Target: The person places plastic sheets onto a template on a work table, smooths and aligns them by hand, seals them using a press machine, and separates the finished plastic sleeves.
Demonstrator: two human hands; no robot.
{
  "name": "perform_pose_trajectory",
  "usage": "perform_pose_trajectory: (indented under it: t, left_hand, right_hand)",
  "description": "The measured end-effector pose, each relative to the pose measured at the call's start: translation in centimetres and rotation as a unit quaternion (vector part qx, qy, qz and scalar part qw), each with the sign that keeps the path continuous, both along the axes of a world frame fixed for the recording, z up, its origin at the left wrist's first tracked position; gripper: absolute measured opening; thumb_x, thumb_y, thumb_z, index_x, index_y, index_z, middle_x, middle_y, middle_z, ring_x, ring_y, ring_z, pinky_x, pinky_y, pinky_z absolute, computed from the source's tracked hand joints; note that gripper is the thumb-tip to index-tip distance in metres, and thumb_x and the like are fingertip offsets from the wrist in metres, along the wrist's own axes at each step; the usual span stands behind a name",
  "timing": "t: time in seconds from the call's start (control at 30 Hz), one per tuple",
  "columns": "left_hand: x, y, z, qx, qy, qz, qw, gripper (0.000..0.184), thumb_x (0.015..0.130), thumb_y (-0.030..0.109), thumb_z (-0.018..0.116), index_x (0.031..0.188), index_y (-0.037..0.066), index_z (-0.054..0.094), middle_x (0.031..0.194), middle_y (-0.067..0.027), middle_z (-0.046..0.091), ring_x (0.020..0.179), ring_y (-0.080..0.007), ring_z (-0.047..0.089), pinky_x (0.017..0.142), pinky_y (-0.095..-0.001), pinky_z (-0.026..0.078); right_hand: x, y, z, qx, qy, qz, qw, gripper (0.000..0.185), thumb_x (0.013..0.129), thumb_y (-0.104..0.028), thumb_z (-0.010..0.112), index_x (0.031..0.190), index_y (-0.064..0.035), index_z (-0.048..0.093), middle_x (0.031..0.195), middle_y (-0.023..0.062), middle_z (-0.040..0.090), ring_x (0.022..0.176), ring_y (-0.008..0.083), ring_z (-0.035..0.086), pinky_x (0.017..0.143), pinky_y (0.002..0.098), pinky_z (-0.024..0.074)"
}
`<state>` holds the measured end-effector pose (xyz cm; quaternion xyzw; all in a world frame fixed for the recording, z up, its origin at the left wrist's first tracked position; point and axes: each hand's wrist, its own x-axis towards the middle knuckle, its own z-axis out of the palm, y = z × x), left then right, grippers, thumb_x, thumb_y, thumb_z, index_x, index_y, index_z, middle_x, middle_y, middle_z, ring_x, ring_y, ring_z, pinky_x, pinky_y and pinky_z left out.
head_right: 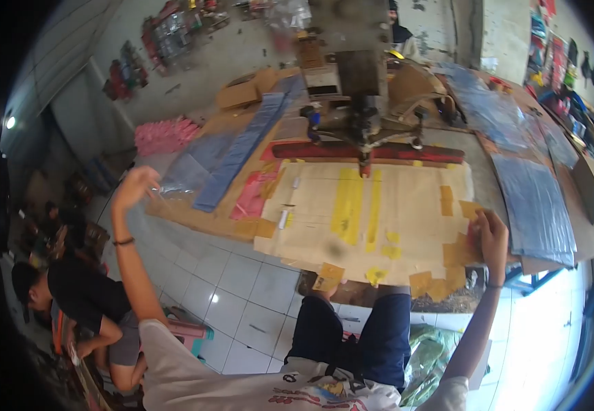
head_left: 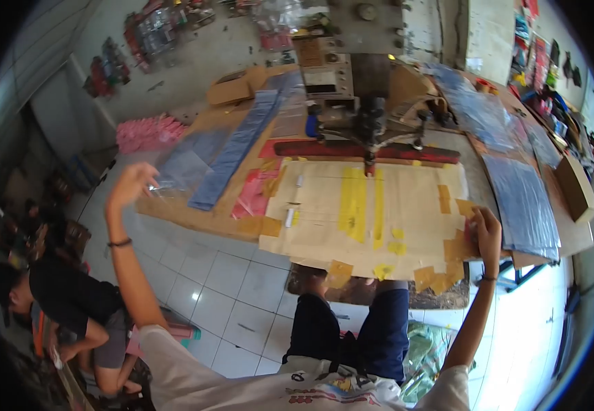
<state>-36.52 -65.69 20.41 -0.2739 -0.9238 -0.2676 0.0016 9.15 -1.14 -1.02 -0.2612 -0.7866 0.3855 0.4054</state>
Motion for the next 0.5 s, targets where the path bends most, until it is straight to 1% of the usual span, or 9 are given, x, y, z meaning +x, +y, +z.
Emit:
perform_pose_trajectory:
  t: [0.03, 0.1, 0.17, 0.27, 0.3, 0.33, 0.37, 0.43, 0.5]
  left_hand:
    - [-5.7, -5.1, 0.2, 0.034, 0.134, -0.03, 0.99, 0.031, 0.105, 0.026, 0.047, 0.11, 0.003, 0.067, 0.087, -0.0096, 0.074, 0.073, -0.0188, 0.072, 0.058, -0.0327, 0.054]
    - [-4.0, -6.5, 5.8, 0.015, 0.304, 0.148, 0.941, 0.037, 0.107, 0.036, 0.044, 0.113, 0.008, 0.068, 0.091, -0.0066, 0.074, 0.077, -0.02, 0.069, 0.069, -0.0355, 0.053]
    - [-1.2, -3.8, 8.6, 0.025, 0.454, 0.276, 0.847, 0.033, 0.108, 0.032, 0.044, 0.123, 0.013, 0.067, 0.102, -0.0106, 0.075, 0.1, -0.0311, 0.071, 0.085, -0.0404, 0.053]
    - [-3.5, -1.9, 7.9, 0.094, 0.59, 0.243, 0.764, 0.029, 0.107, 0.024, 0.047, 0.124, 0.013, 0.067, 0.106, -0.0122, 0.075, 0.106, -0.0331, 0.07, 0.086, -0.0445, 0.052]
    - [-4.8, -1.7, 6.6, 0.055, 0.625, 0.188, 0.756, 0.03, 0.102, 0.01, 0.051, 0.128, 0.012, 0.066, 0.121, -0.0106, 0.071, 0.11, -0.0341, 0.066, 0.093, -0.0442, 0.05]
    - [-6.3, -1.3, 4.9, 0.034, 0.615, 0.164, 0.771, 0.032, 0.101, 0.009, 0.051, 0.129, 0.012, 0.066, 0.123, -0.01, 0.07, 0.113, -0.0334, 0.065, 0.096, -0.0443, 0.049]
    - [-7.9, -0.7, 2.8, 0.017, 0.606, 0.133, 0.784, 0.034, 0.101, 0.008, 0.051, 0.131, 0.013, 0.065, 0.125, -0.0094, 0.069, 0.115, -0.0327, 0.064, 0.099, -0.0445, 0.047]
    - [-11.9, 0.6, -2.2, -0.009, 0.579, 0.079, 0.812, 0.037, 0.099, 0.006, 0.052, 0.133, 0.015, 0.065, 0.129, -0.0079, 0.067, 0.122, -0.0309, 0.059, 0.106, -0.0458, 0.042]
    - [-14.3, 1.7, -8.0, -0.063, 0.536, 0.079, 0.838, 0.038, 0.098, 0.007, 0.054, 0.133, 0.018, 0.065, 0.133, -0.0072, 0.064, 0.129, -0.0299, 0.054, 0.11, -0.0476, 0.038]
  right_hand:
    - [0.0, 0.3, -0.4, 0.034, -0.03, 0.004, 0.999, 0.022, 0.101, -0.015, 0.061, 0.101, 0.0047, 0.07, 0.077, 0.0047, 0.067, 0.07, 0.0096, 0.059, 0.063, 0.0273, 0.047]
    - [-0.2, -0.1, -0.5, 0.072, -0.051, -0.008, 0.996, 0.023, 0.102, -0.016, 0.06, 0.1, 0.0044, 0.069, 0.076, 0.0029, 0.065, 0.067, 0.0067, 0.055, 0.058, 0.0245, 0.0438]
    - [-0.4, -0.7, -0.1, 0.047, -0.056, -0.03, 0.997, 0.022, 0.1, -0.016, 0.062, 0.101, 0.0045, 0.07, 0.074, 0.006, 0.067, 0.065, 0.009, 0.058, 0.059, 0.027, 0.0456]
    - [-0.6, -0.7, -1.0, 0.047, -0.058, -0.045, 0.996, 0.022, 0.099, -0.016, 0.063, 0.101, 0.0043, 0.071, 0.069, 0.0066, 0.066, 0.059, 0.0096, 0.059, 0.055, 0.0284, 0.0448]
    - [-0.8, -1.1, -0.7, 0.061, -0.061, -0.049, 0.995, 0.022, 0.099, -0.016, 0.063, 0.101, 0.0043, 0.071, 0.068, 0.0061, 0.066, 0.057, 0.0093, 0.058, 0.054, 0.0283, 0.0443]
    - [-0.8, -1.4, -0.1, 0.073, -0.06, -0.059, 0.994, 0.022, 0.099, -0.015, 0.063, 0.101, 0.0043, 0.071, 0.067, 0.0056, 0.065, 0.056, 0.009, 0.057, 0.053, 0.0281, 0.0438]
    - [-0.9, -2.1, 0.6, 0.03, -0.066, -0.048, 0.996, 0.021, 0.099, -0.015, 0.063, 0.1, 0.0041, 0.072, 0.064, 0.0044, 0.064, 0.053, 0.0084, 0.056, 0.05, 0.0282, 0.0426]
    - [-1.0, -2.6, 0.8, 0.064, -0.057, -0.071, 0.994, 0.02, 0.097, -0.015, 0.063, 0.098, 0.0029, 0.072, 0.062, 0.005, 0.063, 0.052, 0.01, 0.057, 0.051, 0.0286, 0.0437]
    - [-0.8, -2.8, 0.9, 0.082, -0.056, -0.078, 0.992, 0.021, 0.096, -0.017, 0.063, 0.098, 0.0016, 0.073, 0.062, 0.0068, 0.064, 0.052, 0.0124, 0.06, 0.053, 0.0297, 0.0456]
